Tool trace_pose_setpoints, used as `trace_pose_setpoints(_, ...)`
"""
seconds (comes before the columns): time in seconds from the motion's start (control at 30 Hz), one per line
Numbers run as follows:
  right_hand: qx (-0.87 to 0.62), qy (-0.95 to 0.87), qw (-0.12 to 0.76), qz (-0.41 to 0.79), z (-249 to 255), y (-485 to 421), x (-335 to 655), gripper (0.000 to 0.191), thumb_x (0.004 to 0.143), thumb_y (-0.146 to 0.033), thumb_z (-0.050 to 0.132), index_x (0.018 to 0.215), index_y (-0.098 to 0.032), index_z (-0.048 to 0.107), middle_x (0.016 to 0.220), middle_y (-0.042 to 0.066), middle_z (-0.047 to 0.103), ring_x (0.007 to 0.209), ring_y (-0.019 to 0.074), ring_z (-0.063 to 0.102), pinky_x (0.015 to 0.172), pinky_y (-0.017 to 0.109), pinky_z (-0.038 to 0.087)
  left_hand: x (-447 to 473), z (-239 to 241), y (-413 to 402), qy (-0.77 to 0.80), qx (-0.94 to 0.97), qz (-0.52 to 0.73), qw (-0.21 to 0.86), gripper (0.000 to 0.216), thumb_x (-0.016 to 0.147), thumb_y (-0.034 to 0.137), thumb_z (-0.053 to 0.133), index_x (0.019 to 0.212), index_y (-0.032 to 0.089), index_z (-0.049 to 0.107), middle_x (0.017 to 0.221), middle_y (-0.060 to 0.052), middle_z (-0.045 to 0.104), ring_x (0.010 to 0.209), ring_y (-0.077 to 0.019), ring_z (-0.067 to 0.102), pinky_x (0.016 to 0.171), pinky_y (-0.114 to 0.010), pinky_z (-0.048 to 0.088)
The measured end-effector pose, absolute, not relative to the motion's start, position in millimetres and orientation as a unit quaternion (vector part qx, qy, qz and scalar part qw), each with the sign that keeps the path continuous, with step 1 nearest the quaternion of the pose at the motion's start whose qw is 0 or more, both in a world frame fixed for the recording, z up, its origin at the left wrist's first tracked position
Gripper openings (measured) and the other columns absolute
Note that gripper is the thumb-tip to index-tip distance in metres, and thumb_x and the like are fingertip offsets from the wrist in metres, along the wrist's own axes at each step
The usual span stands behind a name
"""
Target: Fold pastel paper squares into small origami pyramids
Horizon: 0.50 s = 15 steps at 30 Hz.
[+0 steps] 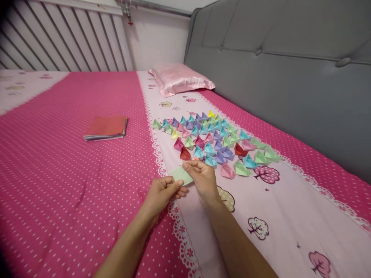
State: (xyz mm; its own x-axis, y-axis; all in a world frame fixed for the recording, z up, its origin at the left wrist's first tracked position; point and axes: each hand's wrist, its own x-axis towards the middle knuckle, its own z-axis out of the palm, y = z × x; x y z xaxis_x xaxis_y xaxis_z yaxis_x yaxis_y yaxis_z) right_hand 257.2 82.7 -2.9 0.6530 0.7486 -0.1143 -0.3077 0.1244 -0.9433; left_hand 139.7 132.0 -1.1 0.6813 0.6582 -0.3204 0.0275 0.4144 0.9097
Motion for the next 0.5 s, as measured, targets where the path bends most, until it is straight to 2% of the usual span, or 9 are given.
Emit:
trace_pose_setpoints(0.2, -0.566, -0.205, 0.723, 0.338, -0.8, 82.8, 254.7, 0.024, 0.059, -0.035, 0.079, 0.066, -0.016, 0.066, 0.057, -0.001, 0.066, 0.05, 0.0104, 0.056, 0.05, 0.022, 0.043, 140.1, -0.9, 131.1, 0.331, 0.485, 0.186, 0.788, 0.034, 0.059, 0.041, 0.076, 0.058, 0.01, 0.061, 0.061, -0.01, 0.069, 0.056, -0.0139, 0.063, 0.06, -0.026, 0.046)
trace_pose_setpoints(0.5, -0.571, -0.216, 0.717, 0.336, -1.9, 81.7, 254.0, 0.024, 0.06, -0.036, 0.078, 0.067, -0.016, 0.066, 0.057, 0.0, 0.065, 0.051, 0.0119, 0.056, 0.05, 0.023, 0.044, 136.6, 0.3, 131.1, 0.323, 0.486, 0.166, 0.795, 0.029, 0.061, 0.034, 0.076, 0.059, 0.011, 0.06, 0.059, -0.009, 0.069, 0.05, -0.0109, 0.06, 0.053, -0.022, 0.043)
